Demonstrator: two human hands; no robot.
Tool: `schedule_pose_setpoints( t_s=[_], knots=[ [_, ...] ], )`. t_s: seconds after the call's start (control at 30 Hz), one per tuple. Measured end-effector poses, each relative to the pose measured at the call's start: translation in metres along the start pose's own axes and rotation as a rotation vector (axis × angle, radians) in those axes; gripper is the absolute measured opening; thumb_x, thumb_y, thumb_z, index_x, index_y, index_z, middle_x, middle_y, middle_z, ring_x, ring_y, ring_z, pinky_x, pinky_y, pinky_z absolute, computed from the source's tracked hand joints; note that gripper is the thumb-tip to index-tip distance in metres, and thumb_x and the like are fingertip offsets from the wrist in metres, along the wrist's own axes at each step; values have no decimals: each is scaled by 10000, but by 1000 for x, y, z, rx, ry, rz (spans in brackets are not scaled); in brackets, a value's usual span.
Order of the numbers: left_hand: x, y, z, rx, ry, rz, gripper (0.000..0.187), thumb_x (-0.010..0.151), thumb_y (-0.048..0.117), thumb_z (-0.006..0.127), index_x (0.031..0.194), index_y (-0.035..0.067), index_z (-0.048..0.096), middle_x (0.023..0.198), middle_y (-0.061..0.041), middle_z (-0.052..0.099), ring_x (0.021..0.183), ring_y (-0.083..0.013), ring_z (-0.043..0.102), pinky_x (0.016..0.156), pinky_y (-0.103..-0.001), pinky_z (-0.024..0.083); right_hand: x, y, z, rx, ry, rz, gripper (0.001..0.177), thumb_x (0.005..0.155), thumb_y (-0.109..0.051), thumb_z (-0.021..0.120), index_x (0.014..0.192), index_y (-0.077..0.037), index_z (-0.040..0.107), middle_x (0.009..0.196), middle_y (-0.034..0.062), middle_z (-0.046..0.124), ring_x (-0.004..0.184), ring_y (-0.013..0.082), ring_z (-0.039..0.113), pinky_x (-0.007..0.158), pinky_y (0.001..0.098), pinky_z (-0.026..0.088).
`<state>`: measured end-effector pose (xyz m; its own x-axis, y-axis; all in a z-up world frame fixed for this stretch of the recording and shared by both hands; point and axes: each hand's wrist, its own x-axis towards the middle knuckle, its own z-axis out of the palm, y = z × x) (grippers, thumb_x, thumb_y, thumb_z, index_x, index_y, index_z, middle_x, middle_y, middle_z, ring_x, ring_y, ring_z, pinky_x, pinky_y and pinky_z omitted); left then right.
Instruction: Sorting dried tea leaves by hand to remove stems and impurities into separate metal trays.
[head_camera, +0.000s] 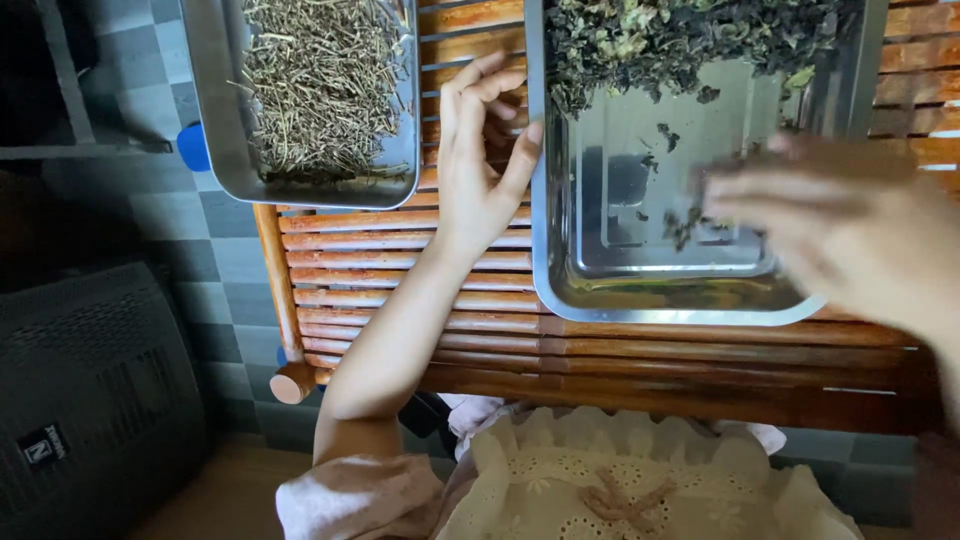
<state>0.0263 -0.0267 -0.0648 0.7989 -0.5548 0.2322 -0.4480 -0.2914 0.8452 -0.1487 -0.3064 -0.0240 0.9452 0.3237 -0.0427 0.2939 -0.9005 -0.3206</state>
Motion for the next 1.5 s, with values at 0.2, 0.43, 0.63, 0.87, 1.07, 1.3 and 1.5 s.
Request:
schedule_pose_setpoints(
  t_s=[0.2, 0.43, 0.63, 0.87, 1.07, 1.3, 1.5],
  knots=[
    [1, 2, -1, -12, -15, 6, 252, 1076, 266, 578, 1315, 191, 545, 1456, -68, 469, 951, -121, 602, 916, -286, 554, 37, 17, 3, -249, 113, 56, 587, 925, -66, 619, 1513, -76, 629, 1581, 106, 630, 1242, 185, 654, 916, 287, 624],
    [-1, 1, -4, -15, -38, -17, 260, 1078, 270, 591, 1323, 200, 539, 1484, -74, 458, 981, -132, 613, 975, -297, 558, 59, 8, -5, 24, -17, -12, 443, 939, 67, 625, 1333, -127, 685, 1027, 38, 787, 733, 125, 762, 512, 236, 683],
    [-2, -1, -3, -33, -46, -5, 273, 1089, 292, 571, 1341, 189, 538, 1498, -78, 442, 1026, -146, 597, 993, -311, 562, 28, 36, 0, 413, 217, 115, 539, 976, 334, 467, 1457, 153, 630, 1197, 344, 697, 972, 363, 689, 866, 399, 604],
    [-7, -2, 2, 10, -17, 48, 286, 1068, 226, 590, 1329, 122, 540, 1506, -97, 413, 1093, -187, 600, 963, -327, 586, 36, 9, 3, -94, 129, 118, 297, 1092, -81, 660, 1347, -188, 767, 1109, 9, 769, 955, 160, 701, 666, 285, 592],
    [-15, -3, 10, 159, -14, 303, 397, 913, -86, 529, 1264, 73, 622, 1494, -84, 430, 1406, -263, 467, 1160, -438, 456, 49, -5, 5, -300, 50, 117, 575, 968, -156, 608, 1543, -141, 590, 1367, 112, 638, 1190, 249, 658, 849, 329, 699],
    [-11, 6, 4, 177, -85, 346, 404, 869, -148, 485, 1153, 62, 683, 1393, -89, 508, 1354, -325, 479, 1161, -514, 422, 41, 8, 22, -17, 109, 33, 171, 1009, -13, 632, 979, -173, 683, 1145, 0, 671, 1023, 197, 668, 793, 368, 629],
    [-10, 5, 7, 157, -75, 322, 327, 903, -83, 514, 1145, 70, 673, 1379, -86, 520, 1361, -340, 474, 1174, -543, 444, 53, 5, 27, -149, 63, 27, 470, 1021, -216, 598, 1491, -229, 617, 1178, 75, 639, 1006, 228, 667, 926, 411, 614]
  ],
)
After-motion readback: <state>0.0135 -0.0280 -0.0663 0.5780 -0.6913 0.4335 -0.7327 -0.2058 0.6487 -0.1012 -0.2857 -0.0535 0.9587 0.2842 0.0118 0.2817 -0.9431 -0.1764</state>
